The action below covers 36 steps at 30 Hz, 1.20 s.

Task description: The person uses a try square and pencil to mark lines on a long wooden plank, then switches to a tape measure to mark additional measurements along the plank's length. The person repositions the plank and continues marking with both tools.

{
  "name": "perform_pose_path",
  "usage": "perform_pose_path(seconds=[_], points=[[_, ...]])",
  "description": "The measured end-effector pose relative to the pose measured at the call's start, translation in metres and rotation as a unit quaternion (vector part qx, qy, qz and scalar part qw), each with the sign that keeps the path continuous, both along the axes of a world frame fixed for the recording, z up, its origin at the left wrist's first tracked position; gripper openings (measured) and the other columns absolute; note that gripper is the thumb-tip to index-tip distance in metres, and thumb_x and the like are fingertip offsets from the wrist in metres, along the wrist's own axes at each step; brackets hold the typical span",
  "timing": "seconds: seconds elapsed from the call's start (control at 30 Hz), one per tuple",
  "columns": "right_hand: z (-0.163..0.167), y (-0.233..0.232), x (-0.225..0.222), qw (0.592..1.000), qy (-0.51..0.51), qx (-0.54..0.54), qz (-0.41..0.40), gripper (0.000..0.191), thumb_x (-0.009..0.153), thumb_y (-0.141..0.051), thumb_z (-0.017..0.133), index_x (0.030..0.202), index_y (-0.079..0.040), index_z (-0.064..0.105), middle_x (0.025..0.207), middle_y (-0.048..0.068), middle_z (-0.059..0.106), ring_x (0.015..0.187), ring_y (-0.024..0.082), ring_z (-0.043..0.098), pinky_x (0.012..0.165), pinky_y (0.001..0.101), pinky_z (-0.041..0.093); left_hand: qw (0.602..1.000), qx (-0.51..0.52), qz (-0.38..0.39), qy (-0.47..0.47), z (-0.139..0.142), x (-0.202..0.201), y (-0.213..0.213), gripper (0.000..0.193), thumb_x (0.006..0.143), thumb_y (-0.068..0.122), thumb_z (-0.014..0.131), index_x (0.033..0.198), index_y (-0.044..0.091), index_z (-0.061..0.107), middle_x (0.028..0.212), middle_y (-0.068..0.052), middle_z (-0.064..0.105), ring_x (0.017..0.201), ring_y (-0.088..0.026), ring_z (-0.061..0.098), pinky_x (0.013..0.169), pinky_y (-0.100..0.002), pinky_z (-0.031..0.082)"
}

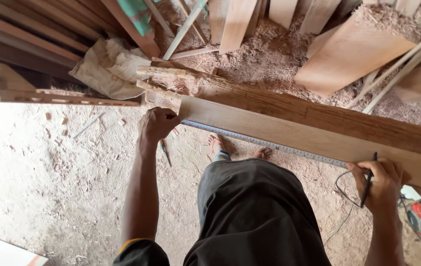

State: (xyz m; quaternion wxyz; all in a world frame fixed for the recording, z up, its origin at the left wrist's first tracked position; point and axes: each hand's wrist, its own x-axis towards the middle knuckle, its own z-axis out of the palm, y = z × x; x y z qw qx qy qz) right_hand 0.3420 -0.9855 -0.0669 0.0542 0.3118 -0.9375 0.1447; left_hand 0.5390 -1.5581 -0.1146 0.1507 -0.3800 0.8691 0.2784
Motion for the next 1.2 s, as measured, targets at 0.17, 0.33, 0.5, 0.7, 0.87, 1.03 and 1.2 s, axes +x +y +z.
perform_pose_path(seconds=[0.17,0.33,0.5,0.7,0.87,1.03,1.2], points=[[-0.008,0.0,0.0,0.998,-0.051,-0.032,0.02,0.023,0.092,-0.03,0.086,0.091,-0.012,0.072,0.083,0.004,0.063,0.088,0.024,0.058,0.086,0.035,0.038,0.998,0.046,-0.008,0.03,0.007,0.007,-0.009,0.033,0.083,0.041,0.072,0.097,0.012,0.08,0.092,-0.013,0.074,0.081,-0.027,0.073,0.077,-0.042,0.058],[-0.011,-0.022,0.009,0.994,-0.084,-0.056,0.033,0.027,0.093,-0.033,0.084,0.089,-0.008,0.072,0.081,0.004,0.064,0.084,0.02,0.059,0.084,0.0338,0.039,0.997,0.063,-0.021,0.03,0.013,0.01,-0.014,0.035,0.086,0.042,0.074,0.096,0.009,0.077,0.089,-0.012,0.069,0.083,-0.027,0.069,0.077,-0.044,0.055],[-0.011,-0.054,0.021,0.997,-0.066,-0.03,0.018,0.028,0.09,-0.035,0.083,0.091,-0.009,0.074,0.077,0.004,0.063,0.083,0.02,0.057,0.089,0.0368,0.041,0.998,0.05,-0.035,0.026,0.014,0.012,-0.024,0.033,0.09,0.043,0.072,0.091,0.01,0.077,0.088,-0.011,0.068,0.087,-0.025,0.067,0.082,-0.043,0.053],[-0.005,-0.092,0.033,0.995,-0.076,-0.052,0.024,0.027,0.093,-0.034,0.083,0.092,-0.008,0.073,0.077,0.004,0.061,0.083,0.019,0.056,0.084,0.0341,0.039,0.998,0.041,-0.035,0.028,0.012,0.012,-0.035,0.03,0.087,0.043,0.071,0.093,0.015,0.079,0.092,-0.01,0.07,0.091,-0.025,0.067,0.082,-0.043,0.054],[-0.004,-0.122,0.038,0.995,-0.068,-0.073,0.023,0.027,0.09,-0.035,0.083,0.087,-0.01,0.073,0.079,0.002,0.061,0.088,0.023,0.057,0.096,0.0393,0.034,0.998,0.052,-0.037,0.025,0.006,0.013,-0.043,0.029,0.088,0.043,0.07,0.096,0.017,0.08,0.092,-0.012,0.07,0.091,-0.027,0.069,0.083,-0.043,0.054],[-0.002,-0.148,0.046,0.996,-0.057,-0.067,0.031,0.028,0.091,-0.039,0.082,0.092,-0.012,0.073,0.087,0.002,0.061,0.093,0.022,0.058,0.096,0.0383,0.03,0.997,0.038,-0.045,0.048,0.002,0.015,-0.046,0.028,0.087,0.041,0.07,0.092,0.016,0.081,0.09,-0.012,0.071,0.091,-0.028,0.068,0.082,-0.045,0.053],[0.004,-0.167,0.054,0.995,-0.073,-0.066,0.03,0.028,0.091,-0.039,0.08,0.092,-0.012,0.074,0.089,0.002,0.062,0.096,0.023,0.057,0.099,0.0409,0.029,0.998,0.037,-0.02,0.049,0.007,0.016,-0.046,0.025,0.086,0.041,0.071,0.092,0.018,0.081,0.092,-0.012,0.07,0.09,-0.028,0.068,0.082,-0.044,0.054]])
